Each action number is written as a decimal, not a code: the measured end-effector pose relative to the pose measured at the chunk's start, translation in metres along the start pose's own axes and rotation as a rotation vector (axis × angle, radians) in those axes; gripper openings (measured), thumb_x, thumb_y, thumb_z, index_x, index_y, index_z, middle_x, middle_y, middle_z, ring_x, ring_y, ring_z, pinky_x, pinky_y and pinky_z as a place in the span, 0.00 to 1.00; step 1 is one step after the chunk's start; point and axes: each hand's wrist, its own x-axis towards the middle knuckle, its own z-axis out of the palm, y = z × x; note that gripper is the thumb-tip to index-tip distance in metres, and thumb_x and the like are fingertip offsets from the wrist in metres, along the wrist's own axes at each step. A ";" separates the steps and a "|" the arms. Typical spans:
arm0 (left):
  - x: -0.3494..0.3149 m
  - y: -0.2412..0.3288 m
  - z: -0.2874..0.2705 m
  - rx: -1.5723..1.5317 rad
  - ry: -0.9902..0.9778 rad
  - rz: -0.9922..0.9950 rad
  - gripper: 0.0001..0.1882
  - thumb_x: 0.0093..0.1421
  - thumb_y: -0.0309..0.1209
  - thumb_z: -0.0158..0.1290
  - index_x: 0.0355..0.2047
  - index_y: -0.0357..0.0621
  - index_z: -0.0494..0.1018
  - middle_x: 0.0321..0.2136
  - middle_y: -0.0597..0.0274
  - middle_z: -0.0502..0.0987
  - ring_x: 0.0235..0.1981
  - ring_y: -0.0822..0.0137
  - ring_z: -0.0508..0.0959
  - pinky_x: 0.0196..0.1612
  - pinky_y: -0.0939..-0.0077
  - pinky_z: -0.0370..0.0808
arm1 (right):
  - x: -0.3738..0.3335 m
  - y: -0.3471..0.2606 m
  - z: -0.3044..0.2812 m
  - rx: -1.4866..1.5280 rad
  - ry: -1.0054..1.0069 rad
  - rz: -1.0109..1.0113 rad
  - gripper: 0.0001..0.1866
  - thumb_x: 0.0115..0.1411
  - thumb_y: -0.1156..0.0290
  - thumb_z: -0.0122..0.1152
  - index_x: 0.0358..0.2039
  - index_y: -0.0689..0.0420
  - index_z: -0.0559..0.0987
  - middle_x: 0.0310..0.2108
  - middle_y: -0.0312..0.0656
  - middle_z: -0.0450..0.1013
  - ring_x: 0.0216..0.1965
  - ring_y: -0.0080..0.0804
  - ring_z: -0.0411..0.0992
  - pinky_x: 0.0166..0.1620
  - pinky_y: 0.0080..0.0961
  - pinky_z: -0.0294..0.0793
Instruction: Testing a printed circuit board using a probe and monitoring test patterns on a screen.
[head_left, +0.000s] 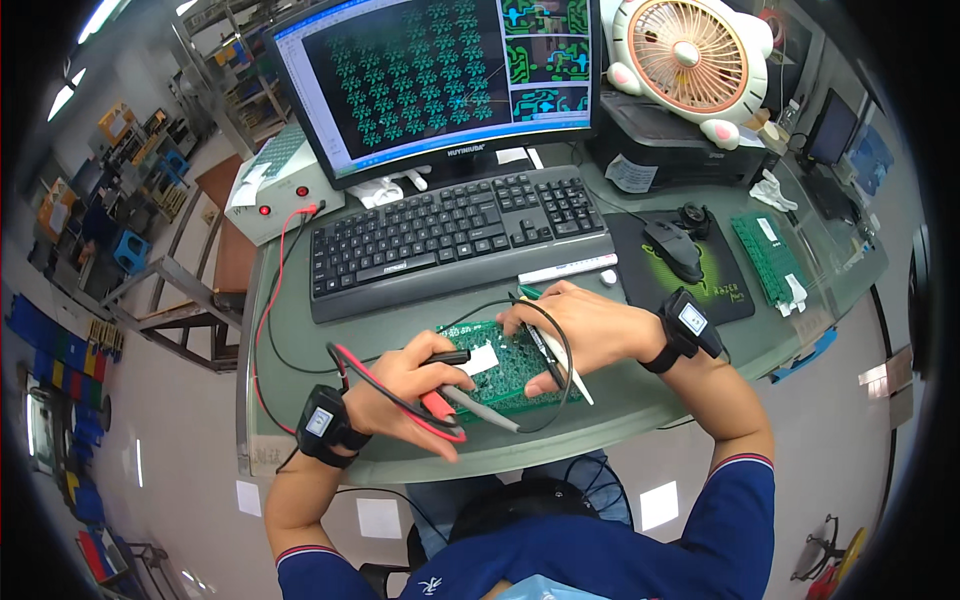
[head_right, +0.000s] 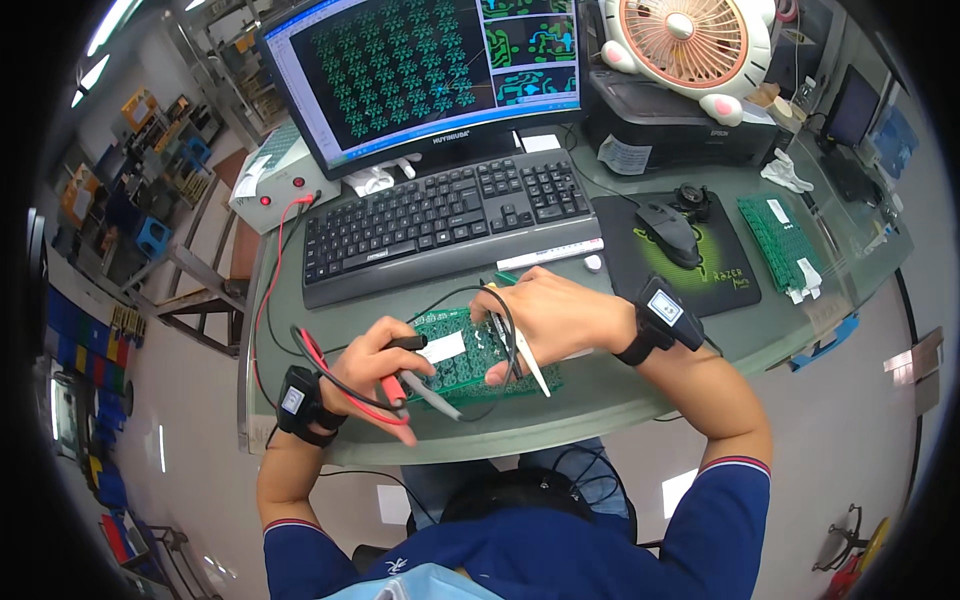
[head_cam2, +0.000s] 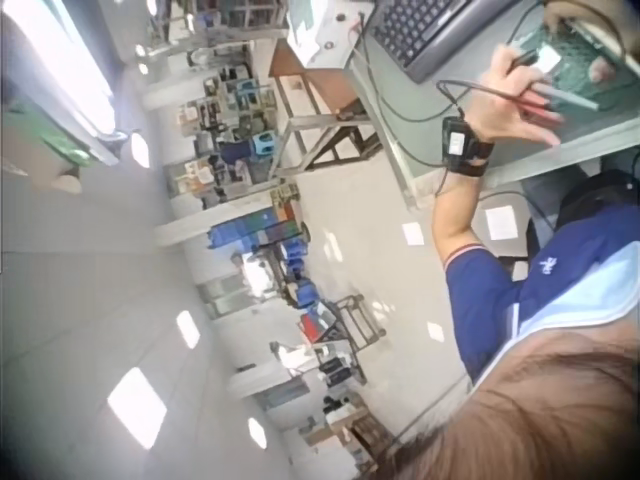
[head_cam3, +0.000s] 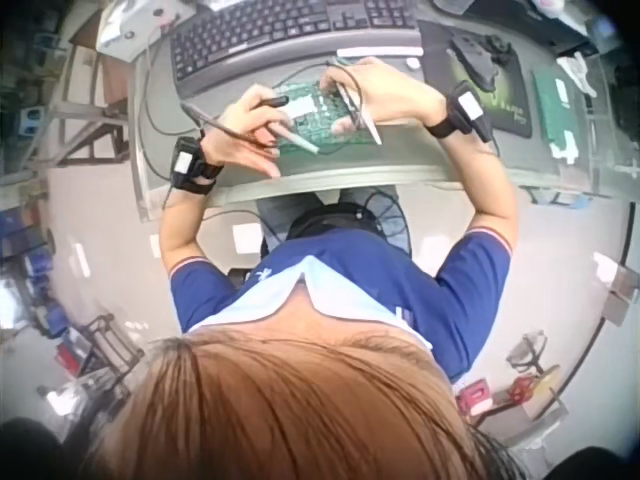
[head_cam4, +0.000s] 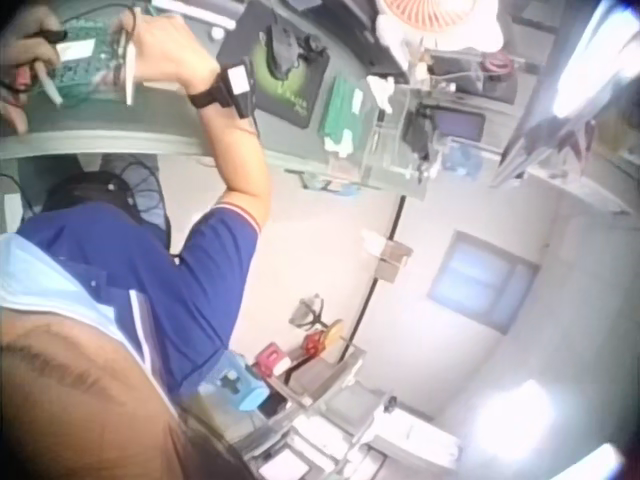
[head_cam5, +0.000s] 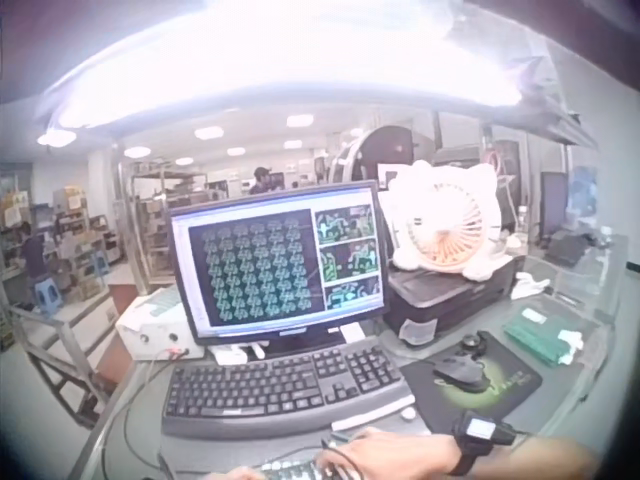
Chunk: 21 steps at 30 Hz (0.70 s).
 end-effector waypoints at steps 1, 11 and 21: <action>0.002 0.003 0.002 0.077 -0.012 0.042 0.39 0.33 0.54 0.74 0.42 0.46 0.76 0.42 0.54 0.70 0.36 0.58 0.76 0.35 0.69 0.77 | 0.000 0.002 -0.001 0.001 0.008 -0.003 0.39 0.47 0.39 0.69 0.48 0.57 0.71 0.42 0.46 0.75 0.44 0.44 0.74 0.55 0.38 0.63; -0.002 -0.007 0.016 0.251 0.066 -0.020 0.19 0.47 0.34 0.67 0.39 0.49 0.76 0.42 0.55 0.71 0.33 0.54 0.79 0.33 0.65 0.79 | 0.000 0.007 -0.001 0.044 0.019 -0.014 0.41 0.44 0.39 0.71 0.47 0.58 0.70 0.47 0.49 0.74 0.47 0.53 0.73 0.53 0.42 0.67; -0.001 -0.004 0.015 0.400 0.113 0.175 0.14 0.47 0.26 0.61 0.38 0.47 0.79 0.38 0.58 0.69 0.32 0.59 0.77 0.33 0.68 0.77 | -0.014 0.003 -0.006 -0.169 0.215 -0.123 0.42 0.41 0.36 0.71 0.45 0.57 0.71 0.55 0.49 0.71 0.53 0.47 0.72 0.60 0.47 0.60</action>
